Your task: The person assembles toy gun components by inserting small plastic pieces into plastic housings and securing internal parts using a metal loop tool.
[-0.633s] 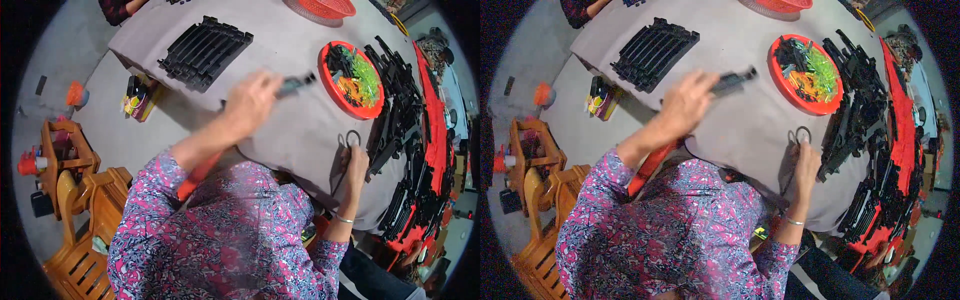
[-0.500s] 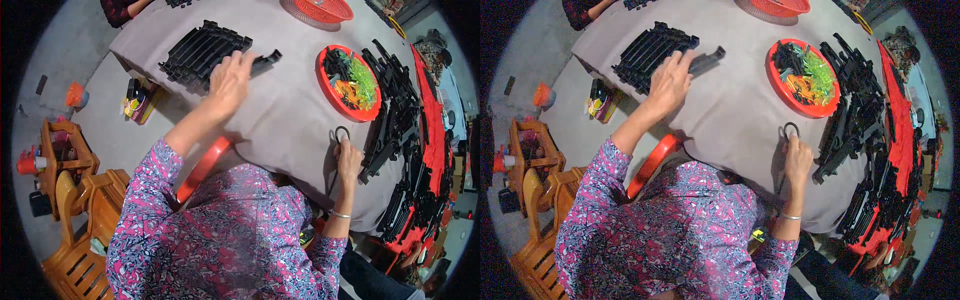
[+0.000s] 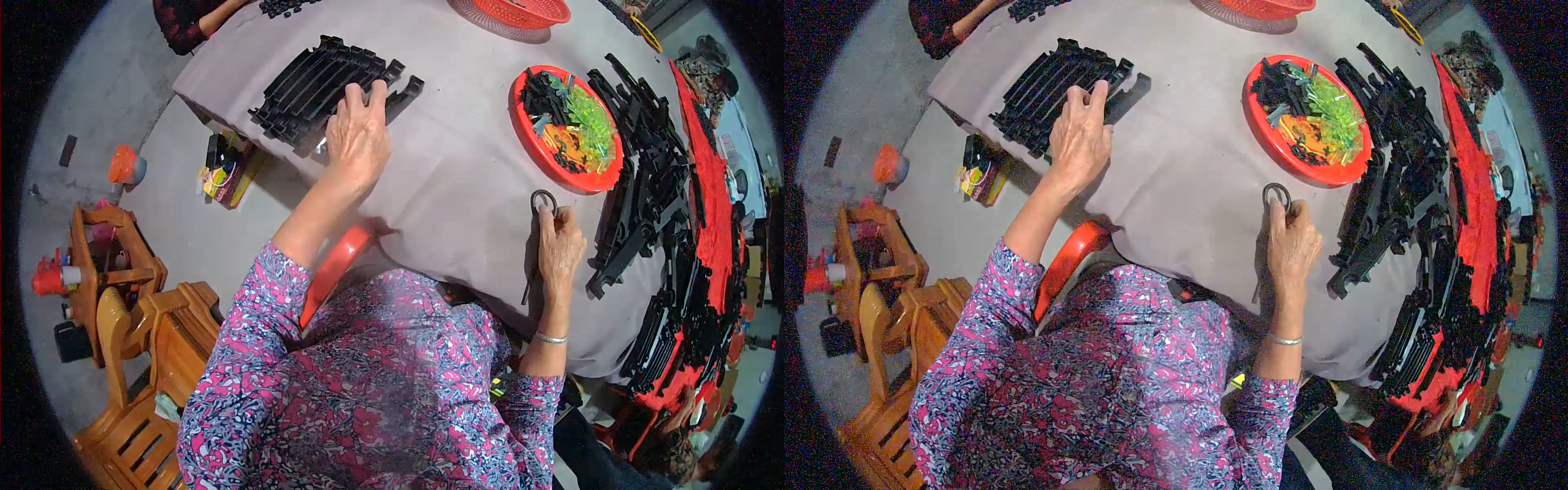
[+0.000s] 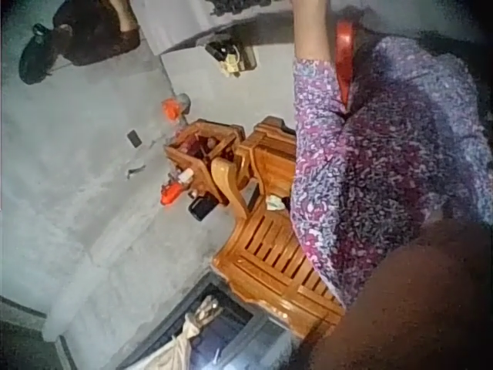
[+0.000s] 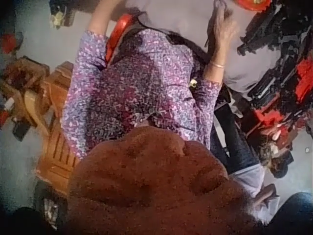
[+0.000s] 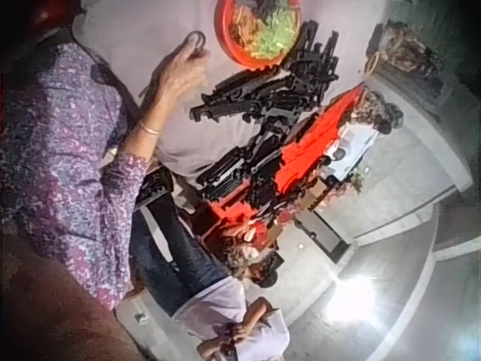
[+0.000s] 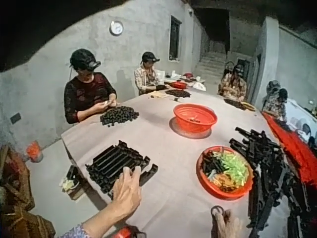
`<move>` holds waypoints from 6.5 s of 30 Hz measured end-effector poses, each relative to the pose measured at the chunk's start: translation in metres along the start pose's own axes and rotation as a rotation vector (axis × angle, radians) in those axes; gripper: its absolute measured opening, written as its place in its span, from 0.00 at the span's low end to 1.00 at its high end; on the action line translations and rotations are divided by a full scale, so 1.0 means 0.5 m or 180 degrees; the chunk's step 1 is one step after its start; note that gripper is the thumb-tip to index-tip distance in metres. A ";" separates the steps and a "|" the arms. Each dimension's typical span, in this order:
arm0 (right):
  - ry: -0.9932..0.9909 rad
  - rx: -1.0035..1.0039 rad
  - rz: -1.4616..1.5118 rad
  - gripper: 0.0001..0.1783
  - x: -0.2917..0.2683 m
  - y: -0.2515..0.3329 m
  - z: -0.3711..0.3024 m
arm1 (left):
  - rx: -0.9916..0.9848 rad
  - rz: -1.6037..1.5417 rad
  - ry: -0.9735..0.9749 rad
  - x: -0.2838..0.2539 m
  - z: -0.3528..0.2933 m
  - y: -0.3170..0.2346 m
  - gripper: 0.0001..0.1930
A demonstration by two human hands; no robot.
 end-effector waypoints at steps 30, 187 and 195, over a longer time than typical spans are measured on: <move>-0.0465 0.0087 0.0728 0.12 -0.002 -0.045 -0.006 | 0.0825 0.1186 0.0140 0.006 0.108 0.232 0.27; -0.0220 -0.0856 -0.0178 0.04 -0.053 0.109 -0.098 | 0.2120 -0.2773 0.1792 0.112 -0.137 -0.332 0.17; -0.0450 -0.0339 0.0282 0.03 -0.042 0.082 -0.109 | 0.2186 -0.2562 0.1738 0.114 -0.143 -0.328 0.18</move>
Point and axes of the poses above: each hand's wrist, its own z-axis towards the middle knuckle, its own x-axis out of the palm, y = z × x, the point moved 9 cm from there along z, towards the middle knuckle, and after that the axes turned 8 degrees about -z, right-handed, at the moved point
